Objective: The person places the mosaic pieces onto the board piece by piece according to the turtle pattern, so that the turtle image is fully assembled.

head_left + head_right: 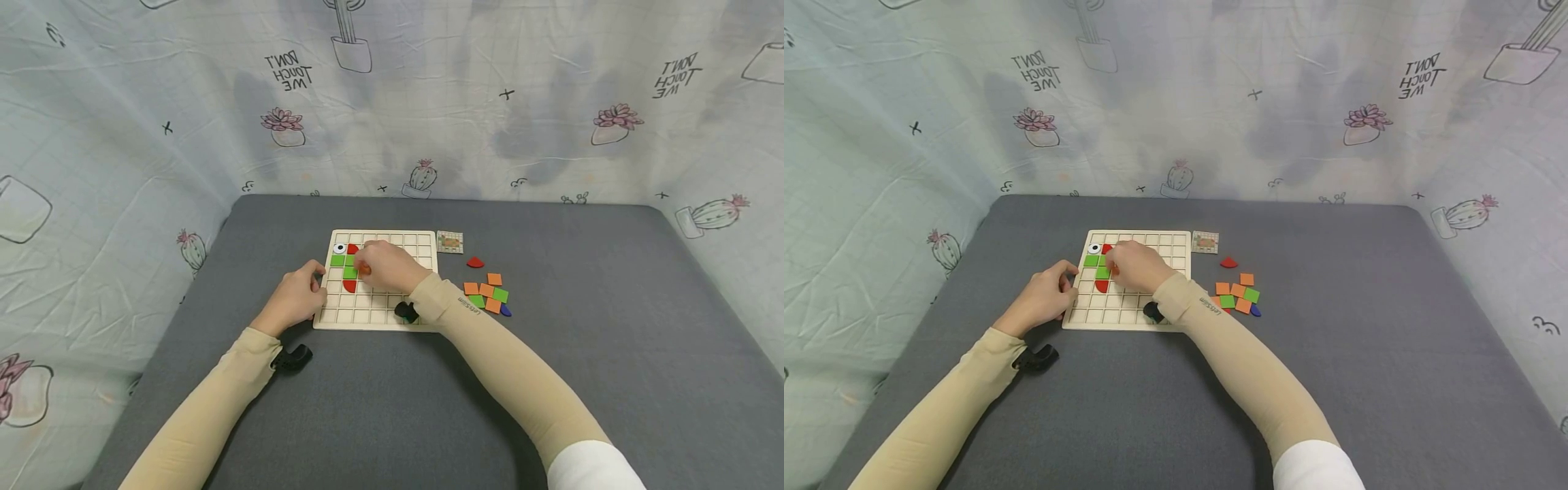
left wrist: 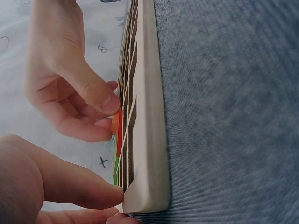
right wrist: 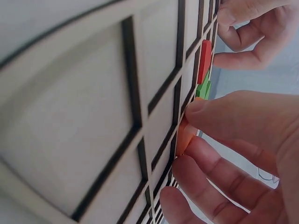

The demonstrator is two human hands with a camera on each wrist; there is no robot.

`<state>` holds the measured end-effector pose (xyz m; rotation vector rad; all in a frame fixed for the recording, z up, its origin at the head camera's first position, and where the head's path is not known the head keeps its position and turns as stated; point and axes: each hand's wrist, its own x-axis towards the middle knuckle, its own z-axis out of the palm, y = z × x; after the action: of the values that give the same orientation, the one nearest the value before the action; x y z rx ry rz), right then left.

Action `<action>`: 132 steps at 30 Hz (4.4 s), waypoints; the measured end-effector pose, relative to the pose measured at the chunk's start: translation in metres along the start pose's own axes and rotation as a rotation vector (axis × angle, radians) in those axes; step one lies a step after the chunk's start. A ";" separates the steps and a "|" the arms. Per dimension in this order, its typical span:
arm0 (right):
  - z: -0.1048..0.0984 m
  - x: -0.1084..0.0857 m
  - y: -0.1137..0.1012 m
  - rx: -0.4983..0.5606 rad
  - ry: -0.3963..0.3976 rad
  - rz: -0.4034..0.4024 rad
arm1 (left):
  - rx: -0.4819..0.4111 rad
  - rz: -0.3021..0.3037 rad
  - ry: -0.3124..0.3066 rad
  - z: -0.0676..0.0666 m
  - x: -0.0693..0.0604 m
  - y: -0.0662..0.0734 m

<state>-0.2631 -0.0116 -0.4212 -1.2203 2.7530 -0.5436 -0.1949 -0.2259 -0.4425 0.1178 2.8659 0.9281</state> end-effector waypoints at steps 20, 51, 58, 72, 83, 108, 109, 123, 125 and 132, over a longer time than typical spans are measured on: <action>-0.002 -0.005 0.003 0.024 -0.018 0.007 | -0.012 0.003 -0.002 0.000 0.001 0.000; -0.021 -0.091 0.007 0.040 0.112 -0.005 | -0.004 0.009 0.005 0.001 0.001 0.000; -0.023 -0.116 0.014 0.009 0.130 0.014 | -0.007 0.014 0.007 0.001 0.000 -0.001; -0.031 -0.154 0.035 0.058 0.187 0.074 | -0.024 0.009 -0.007 0.000 -0.001 0.000; -0.042 -0.170 0.049 0.036 0.149 0.145 | -0.010 0.009 -0.006 -0.001 -0.001 0.000; -0.029 -0.173 0.078 -0.057 0.235 0.146 | -0.014 0.005 -0.005 -0.001 -0.001 0.001; -0.029 -0.173 0.078 -0.056 0.235 0.146 | -0.013 0.004 -0.006 -0.001 -0.001 0.001; -0.026 -0.172 0.081 -0.044 0.241 0.134 | -0.023 0.006 -0.007 -0.001 -0.001 0.000; -0.026 -0.172 0.082 -0.042 0.237 0.129 | -0.022 0.008 -0.007 -0.001 -0.001 0.000; -0.025 -0.171 0.083 -0.043 0.221 0.118 | -0.024 0.009 -0.005 -0.001 -0.001 0.000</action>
<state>-0.2105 0.1717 -0.4383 -1.0556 3.0111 -0.6465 -0.1940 -0.2272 -0.4415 0.1302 2.8513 0.9619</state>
